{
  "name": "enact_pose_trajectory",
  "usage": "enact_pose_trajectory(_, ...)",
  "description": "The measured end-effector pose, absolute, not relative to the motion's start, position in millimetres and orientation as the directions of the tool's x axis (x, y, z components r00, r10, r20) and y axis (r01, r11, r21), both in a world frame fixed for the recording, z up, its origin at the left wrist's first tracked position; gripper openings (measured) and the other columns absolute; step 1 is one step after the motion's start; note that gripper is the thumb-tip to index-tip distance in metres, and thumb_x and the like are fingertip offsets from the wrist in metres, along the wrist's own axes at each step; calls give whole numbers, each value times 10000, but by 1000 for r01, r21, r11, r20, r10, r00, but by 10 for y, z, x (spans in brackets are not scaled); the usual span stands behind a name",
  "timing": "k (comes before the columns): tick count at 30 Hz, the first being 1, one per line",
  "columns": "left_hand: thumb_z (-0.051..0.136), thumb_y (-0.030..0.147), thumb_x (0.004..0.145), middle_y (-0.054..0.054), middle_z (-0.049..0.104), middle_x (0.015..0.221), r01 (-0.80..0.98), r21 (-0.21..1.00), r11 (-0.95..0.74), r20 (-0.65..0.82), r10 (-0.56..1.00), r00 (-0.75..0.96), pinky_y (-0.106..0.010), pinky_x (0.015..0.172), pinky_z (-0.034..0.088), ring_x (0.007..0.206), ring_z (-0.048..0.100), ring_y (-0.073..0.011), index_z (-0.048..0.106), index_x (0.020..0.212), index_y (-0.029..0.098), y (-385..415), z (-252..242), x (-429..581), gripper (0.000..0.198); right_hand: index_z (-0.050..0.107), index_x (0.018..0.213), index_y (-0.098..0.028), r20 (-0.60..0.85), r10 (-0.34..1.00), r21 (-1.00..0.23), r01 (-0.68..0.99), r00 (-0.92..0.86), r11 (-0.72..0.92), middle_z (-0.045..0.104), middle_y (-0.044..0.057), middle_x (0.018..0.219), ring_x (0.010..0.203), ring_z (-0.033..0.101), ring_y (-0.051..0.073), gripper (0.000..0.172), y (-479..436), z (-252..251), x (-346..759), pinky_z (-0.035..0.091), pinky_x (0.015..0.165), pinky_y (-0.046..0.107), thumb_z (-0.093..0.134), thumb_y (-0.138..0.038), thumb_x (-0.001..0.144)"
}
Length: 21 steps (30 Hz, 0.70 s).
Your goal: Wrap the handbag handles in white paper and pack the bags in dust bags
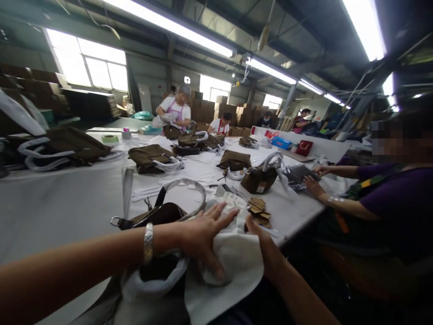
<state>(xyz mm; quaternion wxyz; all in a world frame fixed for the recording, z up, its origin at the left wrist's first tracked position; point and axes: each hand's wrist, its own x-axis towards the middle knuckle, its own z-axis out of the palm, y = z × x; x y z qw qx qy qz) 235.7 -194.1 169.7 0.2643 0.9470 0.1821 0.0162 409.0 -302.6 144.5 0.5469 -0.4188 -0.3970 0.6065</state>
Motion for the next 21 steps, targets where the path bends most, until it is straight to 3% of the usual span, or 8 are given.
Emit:
enact_pose_trajectory(5, 728, 352, 827, -129, 303, 1628, 202, 616, -761, 406, 526, 747, -451, 1214, 293, 1492, 303, -310, 262, 1580, 230, -1928, 1633, 2054, 894, 439, 1479, -248, 182, 953, -924, -374, -243, 82, 732, 101, 1113, 1033, 702, 290, 750, -2805, 1760, 4108, 548, 928, 457, 518, -715, 897)
enact_pose_trajectory(7, 701, 401, 854, -132, 427, 1563, 186, 718, -671, 421, 631, 652, -444, 1185, 356, 1422, 430, -313, 336, 1550, 203, -1883, 1708, 1860, 811, 494, 1424, -247, 275, 953, -942, -234, -131, 239, 750, 81, 1033, 958, 720, 265, 675, -2733, 1725, 4191, 552, 906, 442, 538, -682, 909)
enact_pose_trajectory(10, 768, 555, 750, -179, 601, 1397, 209, 887, -413, 302, 858, 415, -460, 1069, 496, 1262, 590, -369, 523, 1405, 130, -1832, 1825, 1612, 818, 656, 1135, -223, 414, 904, -902, 182, 105, 392, 752, 52, 874, 832, 724, 221, 356, -2681, 1492, 4176, 565, 823, 371, 552, -521, 970)
enact_pose_trajectory(12, 765, 600, 735, -180, 659, 1315, 206, 936, -286, 215, 927, 308, -447, 1013, 543, 1191, 639, -368, 581, 1322, 125, -1832, 1874, 1502, 777, 690, 984, -221, 490, 871, -802, 414, 40, 432, 749, 60, 853, 815, 719, 221, 270, -2677, 1263, 4091, 567, 788, 359, 512, -422, 1004)
enact_pose_trajectory(14, 748, 606, 756, -161, 646, 1343, 222, 944, -243, 182, 947, 263, -427, 1025, 537, 1212, 627, -354, 565, 1339, 145, -1855, 1899, 1431, 765, 706, 1033, -215, 558, 830, -671, 583, -11, 459, 752, 99, 987, 975, 706, 266, 258, -2662, 1033, 4030, 543, 913, 432, 504, -374, 1003)
enact_pose_trajectory(16, 757, 596, 752, -136, 620, 1388, 265, 933, -242, 183, 956, 229, -415, 1073, 501, 1263, 591, -351, 552, 1360, 161, -1880, 1907, 1381, 775, 656, 1245, -200, 616, 781, -597, 708, 104, 377, 648, 155, 1310, 1292, 546, 352, 380, -2612, 852, 4052, 400, 1100, 565, 620, -410, 930)
enact_pose_trajectory(18, 741, 608, 756, -127, 649, 1349, 316, 909, -272, 211, 954, 214, -426, 1086, 491, 1262, 590, -363, 577, 1343, 168, -1887, 1903, 1344, 751, 518, 1435, -200, 541, 813, -670, 695, 215, 262, 439, 166, 1537, 1458, 325, 402, 723, -2529, 765, 4143, 272, 1163, 639, 756, -455, 802)
enact_pose_trajectory(21, 731, 628, 737, -136, 700, 1255, 334, 837, -434, 337, 888, 312, -471, 1063, 509, 1239, 603, -394, 574, 1377, 202, -1873, 1879, 1343, 784, 497, 1456, -180, 289, 937, -898, 395, 196, 194, 517, 170, 1477, 1380, 459, 386, 802, -2427, 890, 4234, 363, 1130, 592, 778, -463, 760)
